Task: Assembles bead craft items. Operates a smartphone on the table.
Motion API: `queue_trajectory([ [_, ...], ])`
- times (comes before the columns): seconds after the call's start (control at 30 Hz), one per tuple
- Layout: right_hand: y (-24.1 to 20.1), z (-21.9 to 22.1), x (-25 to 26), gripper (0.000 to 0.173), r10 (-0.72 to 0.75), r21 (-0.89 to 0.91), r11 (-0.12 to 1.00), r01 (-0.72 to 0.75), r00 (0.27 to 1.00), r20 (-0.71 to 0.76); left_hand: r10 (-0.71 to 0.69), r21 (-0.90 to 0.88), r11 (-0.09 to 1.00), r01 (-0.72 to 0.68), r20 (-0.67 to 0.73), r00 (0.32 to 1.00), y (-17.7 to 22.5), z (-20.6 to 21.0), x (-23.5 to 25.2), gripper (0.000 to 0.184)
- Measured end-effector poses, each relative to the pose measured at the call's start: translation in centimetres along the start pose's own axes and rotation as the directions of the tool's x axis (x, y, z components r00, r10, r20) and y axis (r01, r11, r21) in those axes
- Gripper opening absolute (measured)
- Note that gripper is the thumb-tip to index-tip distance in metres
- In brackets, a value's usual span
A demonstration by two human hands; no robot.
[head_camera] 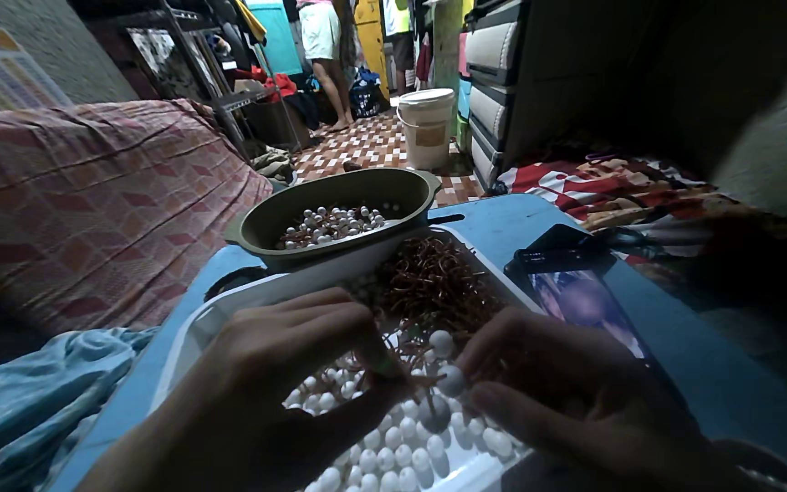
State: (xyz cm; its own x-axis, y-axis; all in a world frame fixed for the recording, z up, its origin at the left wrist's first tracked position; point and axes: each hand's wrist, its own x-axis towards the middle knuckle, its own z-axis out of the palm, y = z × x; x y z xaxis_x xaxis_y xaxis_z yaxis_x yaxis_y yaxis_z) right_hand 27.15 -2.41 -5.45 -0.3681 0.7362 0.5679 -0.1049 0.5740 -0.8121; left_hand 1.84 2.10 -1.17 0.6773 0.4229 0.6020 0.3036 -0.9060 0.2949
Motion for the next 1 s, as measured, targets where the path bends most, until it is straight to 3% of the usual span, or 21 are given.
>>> queue_trajectory([
  [1.0, 0.25, 0.33, -0.5, 0.013, -0.023, -0.009, 1.0, 0.023, 0.999, -0.038, -0.009, 0.034, 0.999, 0.009, 0.011, 1.0, 0.08, -0.16, 0.21, 0.017],
])
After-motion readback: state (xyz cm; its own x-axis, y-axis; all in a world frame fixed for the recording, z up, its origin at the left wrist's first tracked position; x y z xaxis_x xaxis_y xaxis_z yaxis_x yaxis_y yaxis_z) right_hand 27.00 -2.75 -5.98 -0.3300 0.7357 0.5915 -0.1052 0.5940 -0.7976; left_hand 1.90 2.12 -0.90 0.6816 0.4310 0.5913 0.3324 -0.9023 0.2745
